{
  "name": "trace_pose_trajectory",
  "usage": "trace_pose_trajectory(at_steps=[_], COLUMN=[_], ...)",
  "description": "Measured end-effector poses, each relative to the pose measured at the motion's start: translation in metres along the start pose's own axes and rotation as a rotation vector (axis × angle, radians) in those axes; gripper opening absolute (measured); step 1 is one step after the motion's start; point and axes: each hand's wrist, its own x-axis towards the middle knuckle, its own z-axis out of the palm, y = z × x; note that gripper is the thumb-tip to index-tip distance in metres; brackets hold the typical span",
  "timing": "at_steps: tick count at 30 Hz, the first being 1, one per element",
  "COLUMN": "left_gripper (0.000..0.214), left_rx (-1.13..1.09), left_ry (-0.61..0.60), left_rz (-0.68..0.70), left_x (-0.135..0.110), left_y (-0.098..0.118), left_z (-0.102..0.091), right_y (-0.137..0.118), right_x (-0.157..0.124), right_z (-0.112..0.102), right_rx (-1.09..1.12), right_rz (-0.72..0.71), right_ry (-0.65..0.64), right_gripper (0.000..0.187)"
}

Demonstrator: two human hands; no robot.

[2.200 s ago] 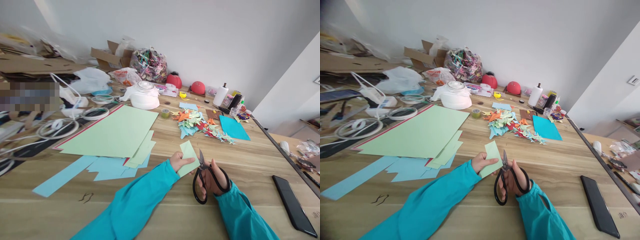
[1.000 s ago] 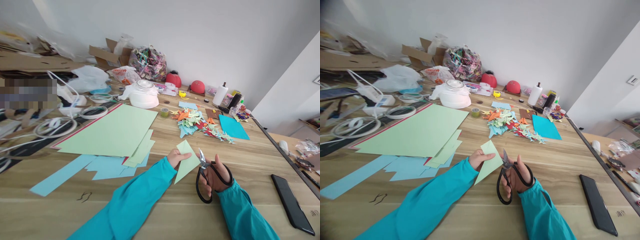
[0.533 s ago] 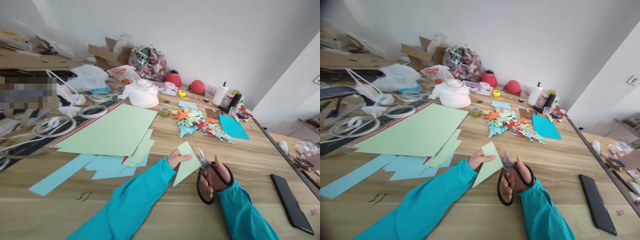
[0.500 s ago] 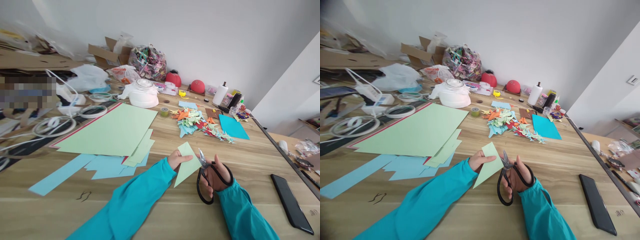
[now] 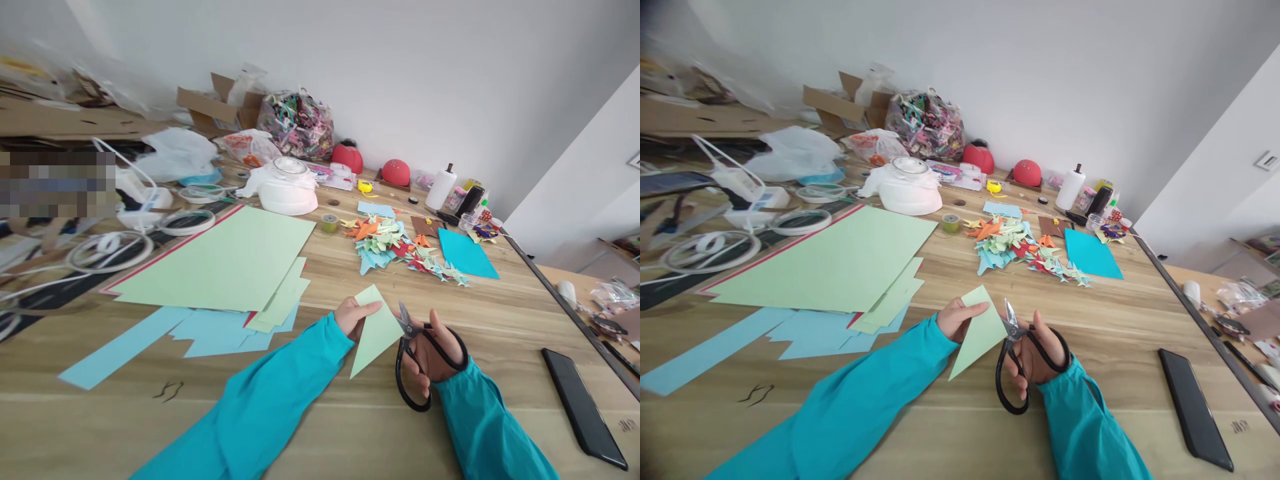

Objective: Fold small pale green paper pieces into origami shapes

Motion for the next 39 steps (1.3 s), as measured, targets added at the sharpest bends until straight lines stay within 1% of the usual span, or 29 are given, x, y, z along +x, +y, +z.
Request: trace_pose_trajectory(at_steps=[7,11,15,24,30,34,39], left_gripper=[0.036,0.034,0.034,0.03,0.035,0.034,0.034], left_rx=[0.032,0.009,0.004,0.095,0.16,0.173,0.11], left_ry=[0.039,0.037,0.033,0.009,-0.052,-0.035,-0.014], left_rz=[0.021,0.037,0.046,0.05,0.013,0.0,-0.027], left_x=[0.0036,0.0021,0.0,-0.0002,-0.003,-0.0025,0.0005], left_y=[-0.001,-0.0001,0.0013,0.0019,0.0009,-0.0007,-0.0044], left_z=[-0.0043,-0.0006,0.0021,-0.0046,-0.0035,-0.0051,-0.0078], right_y=[0.0013,0.0018,0.0019,0.0004,-0.0024,-0.0047,-0.0056], right_x=[0.0025,0.0035,0.0036,0.0002,-0.0027,-0.0053,-0.0058], right_z=[0.0014,0.0046,0.0055,0.0003,-0.0013,-0.002,-0.0012], right_rx=[0.028,0.022,0.03,-0.014,-0.058,-0.066,-0.076], right_rz=[-0.035,-0.057,-0.076,-0.011,0.066,0.1,0.088], right_ry=[0.044,0.087,0.102,0.021,-0.023,-0.022,-0.011], right_gripper=[0.081,0.08,0.078,0.08,0.081,0.081,0.078])
